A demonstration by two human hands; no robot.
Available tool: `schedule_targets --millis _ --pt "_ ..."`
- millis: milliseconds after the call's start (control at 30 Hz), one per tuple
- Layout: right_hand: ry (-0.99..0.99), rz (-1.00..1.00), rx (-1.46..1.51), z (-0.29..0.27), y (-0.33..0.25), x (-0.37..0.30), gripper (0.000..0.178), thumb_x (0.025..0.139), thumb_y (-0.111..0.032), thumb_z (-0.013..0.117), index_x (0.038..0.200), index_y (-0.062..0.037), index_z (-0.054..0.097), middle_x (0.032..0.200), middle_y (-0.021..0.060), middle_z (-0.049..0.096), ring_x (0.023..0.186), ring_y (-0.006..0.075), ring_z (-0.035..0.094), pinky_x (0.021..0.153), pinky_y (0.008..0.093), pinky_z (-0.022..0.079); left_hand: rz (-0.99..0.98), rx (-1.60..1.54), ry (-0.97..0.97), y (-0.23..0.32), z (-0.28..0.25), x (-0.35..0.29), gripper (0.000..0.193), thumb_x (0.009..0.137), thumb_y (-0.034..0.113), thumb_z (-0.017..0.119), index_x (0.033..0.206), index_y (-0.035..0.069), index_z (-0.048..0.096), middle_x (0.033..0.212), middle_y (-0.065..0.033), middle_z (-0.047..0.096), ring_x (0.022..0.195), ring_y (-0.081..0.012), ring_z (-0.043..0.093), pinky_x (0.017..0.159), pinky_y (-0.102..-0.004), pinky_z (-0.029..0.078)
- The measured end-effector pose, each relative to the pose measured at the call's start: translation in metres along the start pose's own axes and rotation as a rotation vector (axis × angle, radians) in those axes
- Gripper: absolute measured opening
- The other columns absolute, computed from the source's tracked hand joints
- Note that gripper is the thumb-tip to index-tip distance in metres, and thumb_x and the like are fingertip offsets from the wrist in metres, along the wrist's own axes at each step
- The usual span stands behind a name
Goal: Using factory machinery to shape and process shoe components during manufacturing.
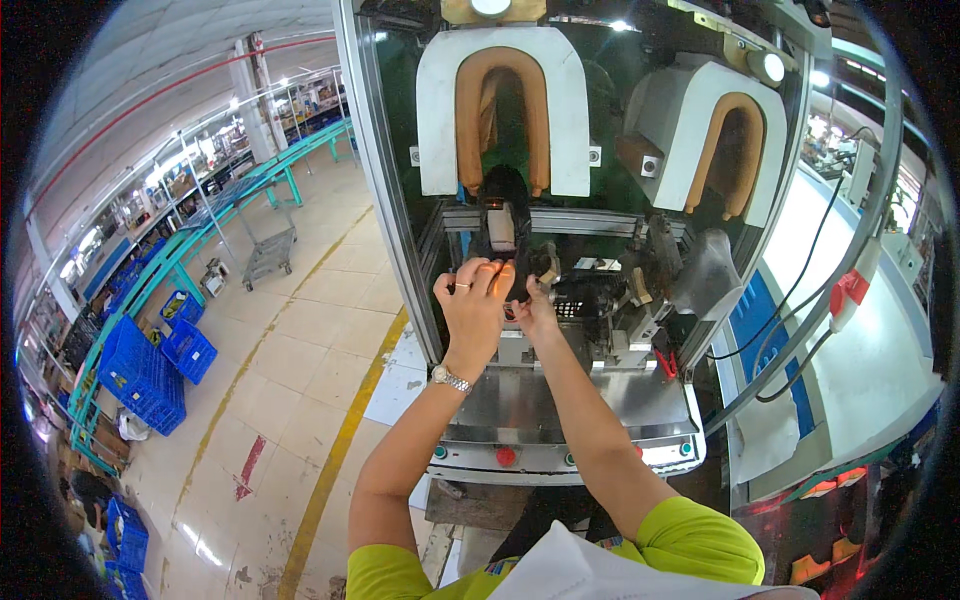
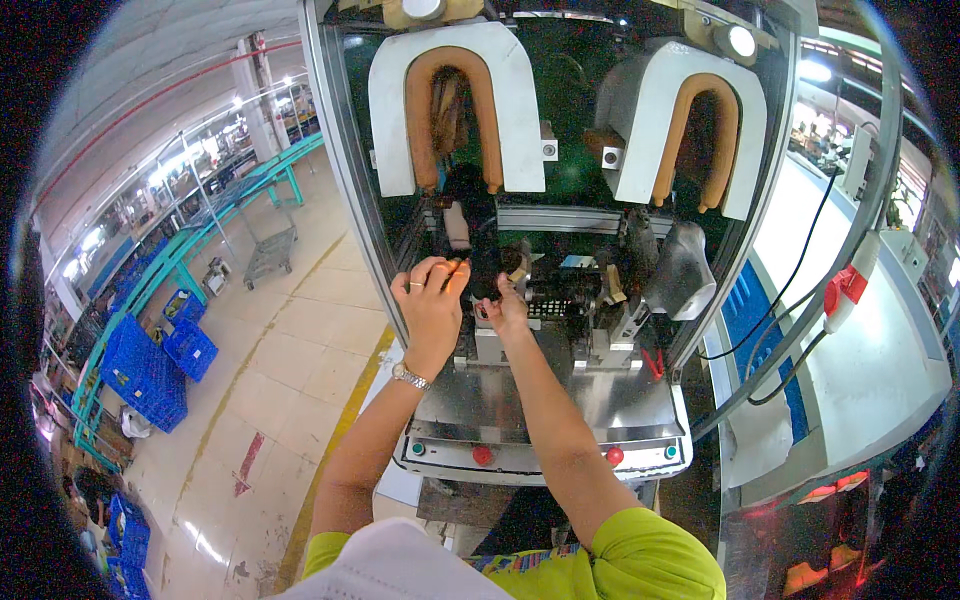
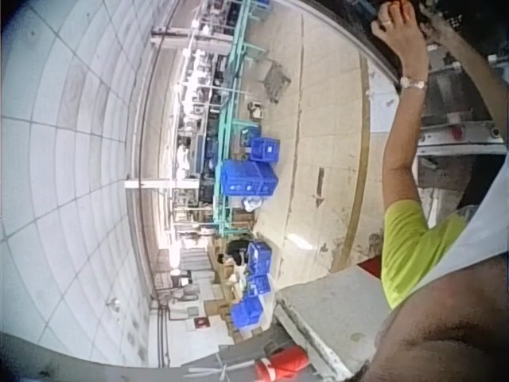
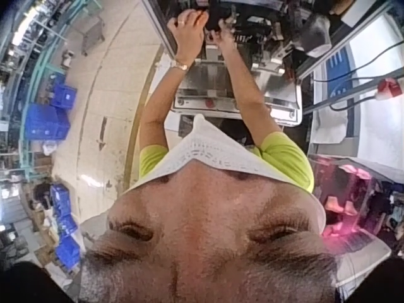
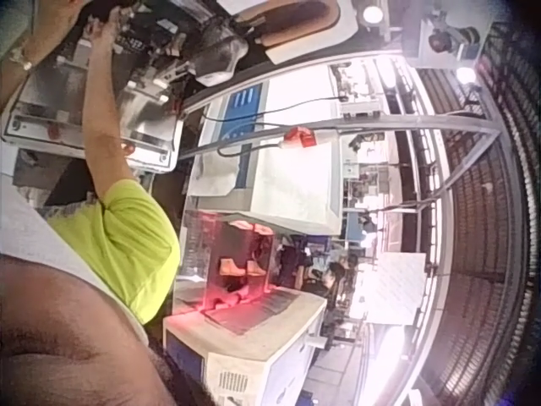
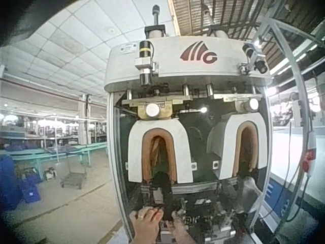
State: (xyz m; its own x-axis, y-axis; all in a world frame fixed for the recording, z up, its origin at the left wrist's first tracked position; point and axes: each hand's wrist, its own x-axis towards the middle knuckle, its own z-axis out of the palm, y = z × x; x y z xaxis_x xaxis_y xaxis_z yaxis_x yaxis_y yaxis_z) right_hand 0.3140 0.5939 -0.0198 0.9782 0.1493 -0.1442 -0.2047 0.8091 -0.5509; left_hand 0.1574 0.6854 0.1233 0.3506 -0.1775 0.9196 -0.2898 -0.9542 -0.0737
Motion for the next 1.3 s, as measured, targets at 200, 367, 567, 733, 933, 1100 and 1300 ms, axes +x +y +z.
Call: schedule_targets --millis 200,367,567,733,933,1100,1300 --pt "-0.006 0.033 0.013 -0.003 0.001 0.005 0.020 0.081 -0.031 0.060 0.092 -0.0142 0.054 0.057 -0.0026 0.041 0.043 0.0076 0.038 0.053 0.0226 0.046 0.028 0.010 0.025 -0.009 0.004 -0.002 0.020 0.073 0.008 0.055 0.092 0.013 0.059 0.089 0.0026 0.052 0.097 -0.0139 0.046 0.080 -0.0384 0.029" --pt "-0.010 0.049 0.084 -0.003 0.004 -0.001 0.015 0.088 -0.023 0.051 0.096 -0.0114 0.054 0.065 0.0002 0.047 0.049 0.0090 0.045 0.054 0.0239 0.048 -0.004 -0.028 0.023 -0.011 0.007 -0.008 0.019 0.074 0.007 0.055 0.092 0.011 0.060 0.089 0.0017 0.053 0.097 -0.0161 0.046 0.080 -0.0388 0.029" --pt "-0.150 0.089 0.130 -0.018 0.006 0.008 0.019 0.090 -0.020 0.044 0.103 -0.0094 0.053 0.079 0.0016 0.057 0.060 0.0127 0.052 0.053 0.0272 0.048 0.023 -0.045 0.046 -0.005 0.007 -0.003 0.014 0.074 0.007 0.053 0.086 0.010 0.060 0.087 -0.0001 0.052 0.095 -0.0169 0.046 0.079 -0.0378 0.030" --pt "-0.016 0.073 0.127 0.017 -0.001 -0.011 0.023 0.091 -0.023 0.043 0.105 -0.0066 0.052 0.072 0.0031 0.054 0.057 0.0118 0.050 0.053 0.0244 0.046 -0.003 -0.025 0.014 -0.002 0.008 -0.001 0.009 0.076 0.008 0.054 0.083 0.009 0.058 0.085 -0.0013 0.051 0.095 -0.0178 0.046 0.080 -0.0370 0.031" --pt "0.019 0.057 -0.188 -0.040 0.001 -0.066 0.019 0.087 -0.019 0.050 0.103 -0.0074 0.050 0.087 0.0056 0.057 0.079 0.0160 0.054 0.078 0.0313 0.043 -0.200 -0.248 0.150 0.004 -0.013 -0.029 0.027 0.078 0.007 0.052 0.104 0.008 0.057 0.104 -0.0070 0.053 0.100 -0.0238 0.047 0.086 -0.0371 0.031" --pt "-0.005 -0.104 -0.593 -0.156 -0.063 -0.185 0.025 0.080 -0.009 0.057 0.103 -0.0101 0.050 0.093 0.0068 0.059 0.088 0.0197 0.058 0.080 0.0346 0.046 -0.629 -0.155 -0.160 -0.036 -0.003 -0.213 0.046 0.069 0.004 0.060 0.113 0.002 0.048 0.107 -0.0168 0.052 0.100 -0.0344 0.046 0.085 -0.0425 0.035" --pt "0.444 -0.580 -1.034 -0.288 -0.149 -0.253 0.025 0.074 -0.001 0.056 0.098 -0.0037 0.049 0.078 0.0061 0.059 0.069 0.0127 0.057 0.059 0.0222 0.044 -1.321 -0.396 -0.406 -0.072 0.015 -0.419 0.076 0.059 0.012 0.072 0.121 -0.008 0.034 0.117 -0.0256 0.042 0.111 -0.0353 0.041 0.096 -0.0386 0.031"
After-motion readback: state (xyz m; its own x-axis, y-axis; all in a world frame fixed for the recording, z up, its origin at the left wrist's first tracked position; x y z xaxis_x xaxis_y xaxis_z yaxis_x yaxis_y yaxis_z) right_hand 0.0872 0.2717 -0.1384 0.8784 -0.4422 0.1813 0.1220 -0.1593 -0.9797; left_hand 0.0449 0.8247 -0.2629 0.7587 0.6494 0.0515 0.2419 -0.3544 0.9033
